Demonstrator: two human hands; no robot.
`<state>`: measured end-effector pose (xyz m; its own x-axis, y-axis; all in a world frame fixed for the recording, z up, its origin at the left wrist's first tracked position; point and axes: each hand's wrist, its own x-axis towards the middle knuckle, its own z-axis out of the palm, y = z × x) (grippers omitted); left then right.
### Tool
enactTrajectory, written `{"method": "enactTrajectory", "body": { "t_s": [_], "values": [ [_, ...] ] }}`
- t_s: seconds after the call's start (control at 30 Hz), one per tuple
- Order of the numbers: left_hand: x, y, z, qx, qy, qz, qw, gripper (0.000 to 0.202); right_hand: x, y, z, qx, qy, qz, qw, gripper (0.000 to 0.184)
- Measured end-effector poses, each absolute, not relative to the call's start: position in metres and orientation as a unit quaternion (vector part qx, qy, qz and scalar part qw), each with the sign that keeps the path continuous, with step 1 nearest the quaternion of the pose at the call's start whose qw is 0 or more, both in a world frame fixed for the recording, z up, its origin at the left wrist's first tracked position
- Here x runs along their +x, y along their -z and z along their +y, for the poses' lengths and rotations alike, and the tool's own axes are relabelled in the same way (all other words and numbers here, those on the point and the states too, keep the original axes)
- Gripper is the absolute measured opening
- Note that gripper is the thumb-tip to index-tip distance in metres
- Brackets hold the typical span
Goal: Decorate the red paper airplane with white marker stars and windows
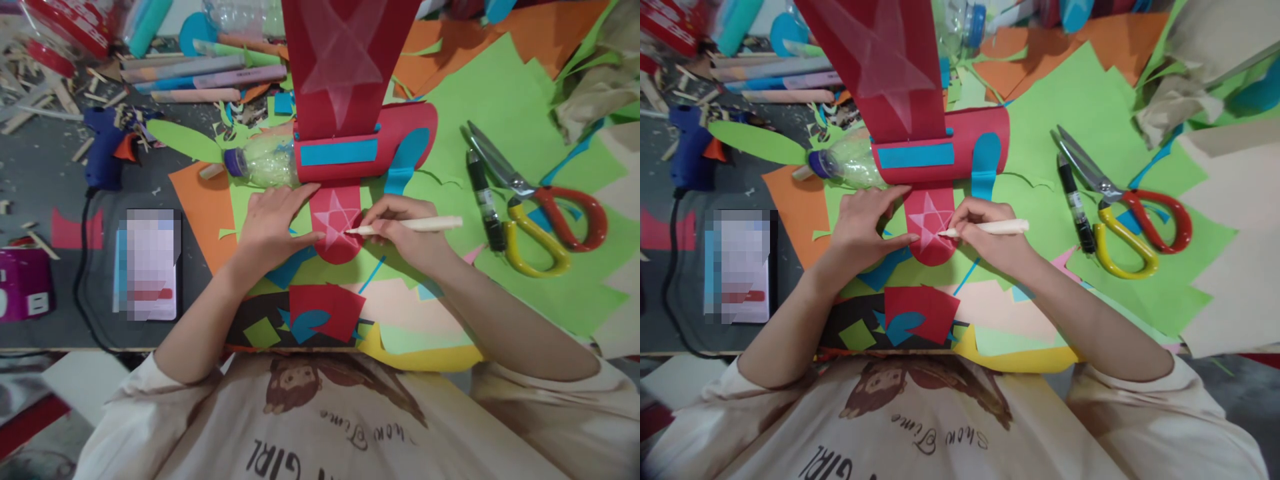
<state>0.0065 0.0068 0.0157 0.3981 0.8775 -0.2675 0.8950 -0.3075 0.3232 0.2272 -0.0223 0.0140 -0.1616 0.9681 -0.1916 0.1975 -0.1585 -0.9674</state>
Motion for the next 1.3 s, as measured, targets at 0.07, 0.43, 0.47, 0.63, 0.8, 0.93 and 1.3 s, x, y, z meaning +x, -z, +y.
{"method": "enactTrajectory", "body": {
  "t_s": [0.07, 0.43, 0.47, 0.63, 0.8, 0.93, 1.3],
  "values": [
    [0.0076, -0.0164, 0.0067, 0.807, 0.026, 0.551, 0.21, 0.067, 0.2267, -0.0118, -0.0227, -0.532, -0.542, -0.531, 0.376, 0.007],
    [0.0062, -0.0162, 0.0062, 0.808, 0.01, 0.547, 0.22, 0.067, 0.2252, -0.0142, -0.023, -0.577, -0.503, -0.557, 0.323, 0.026],
    [0.0058, -0.0153, 0.0062, 0.81, 0.006, 0.545, 0.218, 0.067, 0.2253, -0.014, -0.023, -0.578, -0.5, -0.56, 0.32, 0.025],
    [0.0064, -0.0151, 0.0063, 0.814, 0.005, 0.542, 0.209, 0.064, 0.2267, -0.0135, -0.0227, -0.573, -0.488, -0.585, 0.303, 0.026],
    [0.0092, -0.0211, 0.0055, 0.81, 0.031, 0.547, 0.208, 0.066, 0.2263, -0.0145, -0.0226, -0.586, -0.482, -0.583, 0.292, 0.026],
    [0.0079, -0.02, 0.0046, 0.821, 0.013, 0.534, 0.201, 0.061, 0.2255, -0.0137, -0.0227, -0.581, -0.497, -0.565, 0.31, 0.023],
    [0.0082, -0.0183, 0.0068, 0.806, 0.021, 0.55, 0.219, 0.067, 0.2257, -0.012, -0.0235, -0.57, -0.506, -0.561, 0.323, 0.027]
  ]
}}
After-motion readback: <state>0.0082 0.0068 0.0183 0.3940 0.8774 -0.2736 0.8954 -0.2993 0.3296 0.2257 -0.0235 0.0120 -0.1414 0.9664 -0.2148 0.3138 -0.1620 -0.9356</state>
